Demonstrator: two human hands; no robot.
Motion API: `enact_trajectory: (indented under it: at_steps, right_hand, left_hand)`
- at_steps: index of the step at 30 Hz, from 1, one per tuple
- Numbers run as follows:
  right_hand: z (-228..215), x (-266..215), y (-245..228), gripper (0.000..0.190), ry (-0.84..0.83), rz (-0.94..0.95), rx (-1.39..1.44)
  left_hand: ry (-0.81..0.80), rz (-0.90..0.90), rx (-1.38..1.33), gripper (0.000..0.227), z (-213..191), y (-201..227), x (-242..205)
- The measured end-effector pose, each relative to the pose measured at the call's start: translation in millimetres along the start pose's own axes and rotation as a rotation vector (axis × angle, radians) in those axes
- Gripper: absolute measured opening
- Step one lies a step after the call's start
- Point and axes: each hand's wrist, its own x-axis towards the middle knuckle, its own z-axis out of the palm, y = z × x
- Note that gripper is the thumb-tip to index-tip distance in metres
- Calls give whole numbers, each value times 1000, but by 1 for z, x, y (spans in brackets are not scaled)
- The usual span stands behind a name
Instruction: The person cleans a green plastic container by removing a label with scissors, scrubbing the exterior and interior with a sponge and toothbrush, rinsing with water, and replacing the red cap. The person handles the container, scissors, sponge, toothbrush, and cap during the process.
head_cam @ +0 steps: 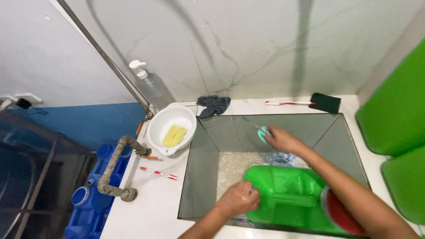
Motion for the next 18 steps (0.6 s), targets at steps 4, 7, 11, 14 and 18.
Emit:
enact_trajectory:
  at_steps: [4, 7, 11, 14, 18]
  right_hand:
    - [19, -90, -53, 42, 191, 14, -98]
    - [36, -143, -80, 43, 348, 79, -176]
    - [49, -164, -102, 43, 478, 149, -205]
    - [51, -168, -114, 44, 469, 233, -207]
    - [53, -167, -120, 42, 510, 243, -232]
  left_hand:
    - [29, 6, 80, 32, -19, 2, 5]
    - [34, -13, 88, 30, -16, 20, 9]
    - [71, -119, 41, 25, -4, 34, 5]
    - [112, -215, 38, 22, 2, 41, 4]
    - [107, -332, 20, 18, 3, 44, 6]
